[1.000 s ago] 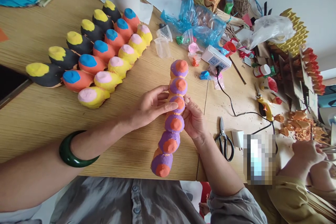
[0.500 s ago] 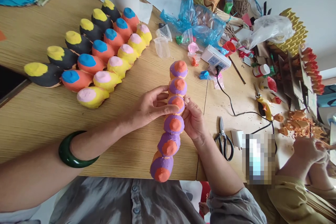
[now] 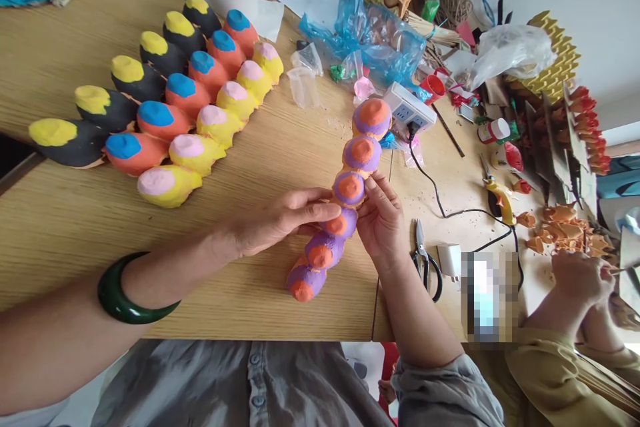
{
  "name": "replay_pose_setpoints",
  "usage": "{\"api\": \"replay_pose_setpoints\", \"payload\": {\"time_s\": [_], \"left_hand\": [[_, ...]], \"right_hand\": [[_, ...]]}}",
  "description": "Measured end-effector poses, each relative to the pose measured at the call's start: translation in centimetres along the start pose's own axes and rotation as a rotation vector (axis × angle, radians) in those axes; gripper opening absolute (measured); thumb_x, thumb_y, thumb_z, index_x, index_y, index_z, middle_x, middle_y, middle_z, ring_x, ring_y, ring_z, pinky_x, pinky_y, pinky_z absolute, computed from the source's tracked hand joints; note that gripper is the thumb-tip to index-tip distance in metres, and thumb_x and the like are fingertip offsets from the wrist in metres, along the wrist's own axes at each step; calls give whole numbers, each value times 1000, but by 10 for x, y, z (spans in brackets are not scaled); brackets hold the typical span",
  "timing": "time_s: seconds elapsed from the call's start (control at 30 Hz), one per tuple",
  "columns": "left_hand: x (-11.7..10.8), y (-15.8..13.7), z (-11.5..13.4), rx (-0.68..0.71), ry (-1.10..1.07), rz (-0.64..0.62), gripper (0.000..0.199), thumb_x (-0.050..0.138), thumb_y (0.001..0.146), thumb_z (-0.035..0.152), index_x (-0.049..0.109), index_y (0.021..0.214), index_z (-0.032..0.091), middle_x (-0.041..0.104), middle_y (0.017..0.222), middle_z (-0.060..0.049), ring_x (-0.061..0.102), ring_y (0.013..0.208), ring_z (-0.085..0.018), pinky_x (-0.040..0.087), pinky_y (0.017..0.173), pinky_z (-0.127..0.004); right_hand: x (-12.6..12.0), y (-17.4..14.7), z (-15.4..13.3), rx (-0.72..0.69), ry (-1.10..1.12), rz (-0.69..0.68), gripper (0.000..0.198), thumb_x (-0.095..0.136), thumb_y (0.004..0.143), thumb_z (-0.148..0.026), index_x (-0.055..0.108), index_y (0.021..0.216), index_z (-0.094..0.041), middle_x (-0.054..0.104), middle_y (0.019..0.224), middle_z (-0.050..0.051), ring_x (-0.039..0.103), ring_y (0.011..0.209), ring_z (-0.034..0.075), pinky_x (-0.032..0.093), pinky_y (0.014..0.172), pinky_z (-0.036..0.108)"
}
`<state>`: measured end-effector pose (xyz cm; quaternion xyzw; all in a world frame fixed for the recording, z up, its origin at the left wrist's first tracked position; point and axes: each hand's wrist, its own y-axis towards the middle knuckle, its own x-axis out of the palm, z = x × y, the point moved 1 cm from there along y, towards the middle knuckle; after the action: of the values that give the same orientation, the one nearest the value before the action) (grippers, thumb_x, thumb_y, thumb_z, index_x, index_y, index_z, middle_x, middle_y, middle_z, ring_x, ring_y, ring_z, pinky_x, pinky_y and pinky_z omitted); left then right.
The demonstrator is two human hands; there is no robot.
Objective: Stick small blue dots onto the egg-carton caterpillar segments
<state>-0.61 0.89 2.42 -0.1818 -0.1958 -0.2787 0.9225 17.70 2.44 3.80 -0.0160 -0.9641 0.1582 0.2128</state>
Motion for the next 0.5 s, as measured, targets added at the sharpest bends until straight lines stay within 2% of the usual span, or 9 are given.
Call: {"api": "replay_pose_setpoints", "payload": {"time_s": [0.07,0.23,0.37,0.5], "left_hand": [[2,-1,2,-71,-70,-35,39,79,91,49,77,121,23,76,116,-5,68,106,-22,57,86,-28],[2,-2,-1,-108,-139,-46,28,75,94,46,75,106,21,69,94,-2,59,83,-17,49,67,-24],[0,-2,-4,-157,-150,-86,20,75,94,39,71,100,21,64,87,0,57,78,-16,49,68,-25],[1,0,-3,-155,-246,-63,24,72,94,45,69,92,21,63,83,-1,57,77,-17,52,71,-28]], "right_hand": [[1,-2,-1,-14,-14,2,23,84,82,-34,71,101,-31,80,90,-6,79,95,16,67,85,30],[4,-5,2,-13,-39,10,25,84,81,-37,71,102,-31,79,91,-4,78,100,18,67,86,32],[6,-5,5,-6,-35,4,23,83,81,-33,73,102,-30,80,91,-4,76,89,17,66,82,30],[3,-2,6,33,-39,16,20,80,82,-34,72,100,-30,80,91,-3,76,89,18,65,81,31]]}}
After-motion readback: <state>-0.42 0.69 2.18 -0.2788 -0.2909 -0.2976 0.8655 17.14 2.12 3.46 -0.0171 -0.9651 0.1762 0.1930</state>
